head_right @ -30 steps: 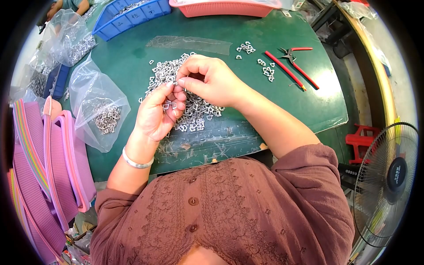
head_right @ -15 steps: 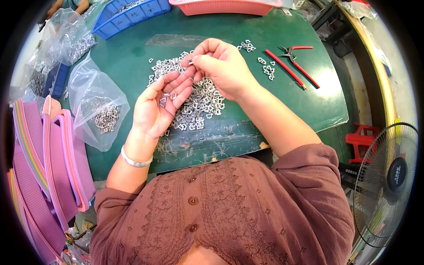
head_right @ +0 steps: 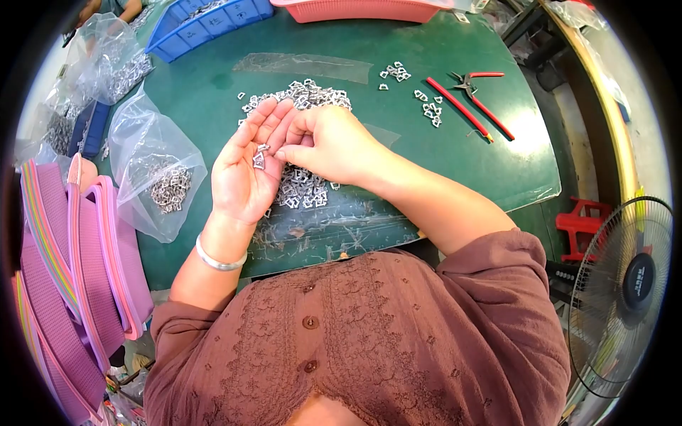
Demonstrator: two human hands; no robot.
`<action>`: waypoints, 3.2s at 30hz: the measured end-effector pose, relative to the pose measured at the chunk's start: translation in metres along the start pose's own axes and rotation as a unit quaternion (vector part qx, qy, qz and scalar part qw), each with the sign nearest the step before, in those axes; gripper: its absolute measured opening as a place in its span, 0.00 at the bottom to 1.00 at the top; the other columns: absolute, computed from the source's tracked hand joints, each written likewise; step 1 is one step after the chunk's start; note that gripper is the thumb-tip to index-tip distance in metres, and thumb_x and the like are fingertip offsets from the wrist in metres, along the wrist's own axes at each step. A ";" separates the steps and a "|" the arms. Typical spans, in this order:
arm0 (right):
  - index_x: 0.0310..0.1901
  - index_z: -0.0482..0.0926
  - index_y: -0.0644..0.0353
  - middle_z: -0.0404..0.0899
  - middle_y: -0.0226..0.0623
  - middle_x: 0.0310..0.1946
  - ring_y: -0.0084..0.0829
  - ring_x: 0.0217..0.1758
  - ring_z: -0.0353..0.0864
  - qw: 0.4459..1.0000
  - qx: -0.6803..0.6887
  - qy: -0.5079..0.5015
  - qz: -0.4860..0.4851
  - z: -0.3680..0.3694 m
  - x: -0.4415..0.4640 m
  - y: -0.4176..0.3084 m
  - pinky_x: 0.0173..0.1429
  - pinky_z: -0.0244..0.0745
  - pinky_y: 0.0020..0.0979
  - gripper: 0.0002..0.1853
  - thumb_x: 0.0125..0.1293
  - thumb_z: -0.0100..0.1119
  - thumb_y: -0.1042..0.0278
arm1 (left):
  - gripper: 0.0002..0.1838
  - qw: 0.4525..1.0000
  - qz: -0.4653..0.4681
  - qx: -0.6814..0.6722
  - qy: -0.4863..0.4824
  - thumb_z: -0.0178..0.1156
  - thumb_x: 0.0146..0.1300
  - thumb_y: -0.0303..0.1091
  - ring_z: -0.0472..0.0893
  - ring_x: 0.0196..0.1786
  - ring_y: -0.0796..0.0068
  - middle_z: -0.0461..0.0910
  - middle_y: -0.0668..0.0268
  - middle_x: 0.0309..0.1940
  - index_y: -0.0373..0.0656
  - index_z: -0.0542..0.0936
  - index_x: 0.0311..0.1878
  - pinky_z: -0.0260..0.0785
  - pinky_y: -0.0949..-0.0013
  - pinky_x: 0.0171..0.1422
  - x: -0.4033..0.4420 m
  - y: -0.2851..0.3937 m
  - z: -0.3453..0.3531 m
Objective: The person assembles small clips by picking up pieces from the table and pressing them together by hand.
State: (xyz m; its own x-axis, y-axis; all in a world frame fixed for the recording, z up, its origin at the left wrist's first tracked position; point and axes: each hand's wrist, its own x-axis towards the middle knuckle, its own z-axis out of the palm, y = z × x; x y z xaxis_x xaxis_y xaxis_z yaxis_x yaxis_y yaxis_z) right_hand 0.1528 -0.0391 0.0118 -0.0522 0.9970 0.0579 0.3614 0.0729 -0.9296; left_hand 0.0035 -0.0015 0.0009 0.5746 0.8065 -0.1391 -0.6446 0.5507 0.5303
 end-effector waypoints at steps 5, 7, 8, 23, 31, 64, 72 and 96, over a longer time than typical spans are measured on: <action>0.27 0.78 0.64 0.77 0.37 0.23 0.26 0.25 0.76 0.998 -0.029 0.030 -0.051 0.004 -0.003 -0.006 0.32 0.73 0.28 0.06 0.51 0.63 0.71 | 0.21 1.000 0.009 -0.029 -0.003 0.40 0.69 0.38 0.67 0.62 0.60 0.68 0.53 0.58 0.33 0.65 0.58 0.60 0.62 0.65 0.001 0.000 -0.001; 0.27 0.77 0.63 0.76 0.37 0.24 0.25 0.26 0.76 0.998 -0.016 0.033 -0.059 0.005 -0.004 -0.008 0.32 0.73 0.28 0.05 0.51 0.62 0.73 | 0.21 0.999 0.013 -0.038 -0.001 0.40 0.69 0.39 0.66 0.62 0.60 0.67 0.52 0.58 0.34 0.65 0.58 0.59 0.62 0.66 0.001 0.001 0.000; 0.27 0.77 0.63 0.76 0.36 0.24 0.25 0.26 0.76 0.997 -0.003 0.036 -0.066 0.006 -0.004 -0.007 0.32 0.73 0.27 0.04 0.51 0.62 0.74 | 0.21 0.999 0.015 -0.042 0.000 0.40 0.69 0.39 0.66 0.62 0.59 0.67 0.52 0.58 0.34 0.65 0.58 0.59 0.62 0.66 0.001 0.001 0.000; 0.28 0.75 0.62 0.73 0.30 0.26 0.18 0.27 0.73 0.994 0.048 0.036 -0.095 0.010 -0.007 -0.011 0.32 0.71 0.21 0.03 0.52 0.59 0.79 | 0.22 0.995 0.010 -0.098 -0.030 0.37 0.70 0.38 0.56 0.69 0.57 0.58 0.48 0.64 0.31 0.61 0.61 0.47 0.59 0.73 0.001 0.004 -0.001; 0.28 0.76 0.64 0.74 0.31 0.27 0.18 0.27 0.73 0.994 0.060 0.032 -0.087 0.010 -0.006 -0.010 0.33 0.72 0.21 0.02 0.51 0.58 0.80 | 0.22 0.994 0.006 -0.101 -0.036 0.37 0.70 0.38 0.56 0.69 0.57 0.58 0.49 0.64 0.32 0.62 0.60 0.47 0.59 0.73 0.001 0.003 -0.003; 0.40 0.73 0.62 0.77 0.31 0.37 0.19 0.40 0.76 0.916 0.398 -0.059 -0.011 0.007 0.000 0.003 0.45 0.73 0.22 0.10 0.55 0.58 0.82 | 0.23 0.995 0.028 -0.091 -0.019 0.41 0.69 0.38 0.59 0.67 0.57 0.60 0.48 0.63 0.31 0.63 0.60 0.54 0.60 0.70 0.002 0.009 -0.001; 0.43 0.73 0.65 0.76 0.32 0.40 0.20 0.42 0.74 0.925 0.372 -0.061 -0.055 0.009 0.000 0.001 0.50 0.72 0.24 0.13 0.55 0.57 0.83 | 0.19 0.996 0.027 -0.086 -0.015 0.42 0.69 0.38 0.65 0.63 0.59 0.67 0.52 0.57 0.34 0.67 0.56 0.61 0.63 0.65 0.003 0.010 -0.001; 0.33 0.78 0.64 0.75 0.27 0.27 0.16 0.28 0.69 1.000 0.008 0.017 -0.018 0.012 -0.002 -0.006 0.33 0.68 0.20 0.05 0.55 0.62 0.74 | 0.25 0.999 0.003 -0.003 -0.038 0.40 0.69 0.43 0.65 0.61 0.60 0.62 0.51 0.62 0.38 0.59 0.64 0.56 0.59 0.67 -0.001 -0.006 0.001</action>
State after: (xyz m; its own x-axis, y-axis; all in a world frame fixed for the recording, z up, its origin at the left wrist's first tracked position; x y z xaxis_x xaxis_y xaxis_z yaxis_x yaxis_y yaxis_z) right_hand 0.1396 -0.0414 0.0130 -0.0338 0.9941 0.1030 0.3444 0.1083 -0.9326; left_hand 0.0068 -0.0057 -0.0013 0.6070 0.7914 -0.0725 -0.6511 0.5476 0.5255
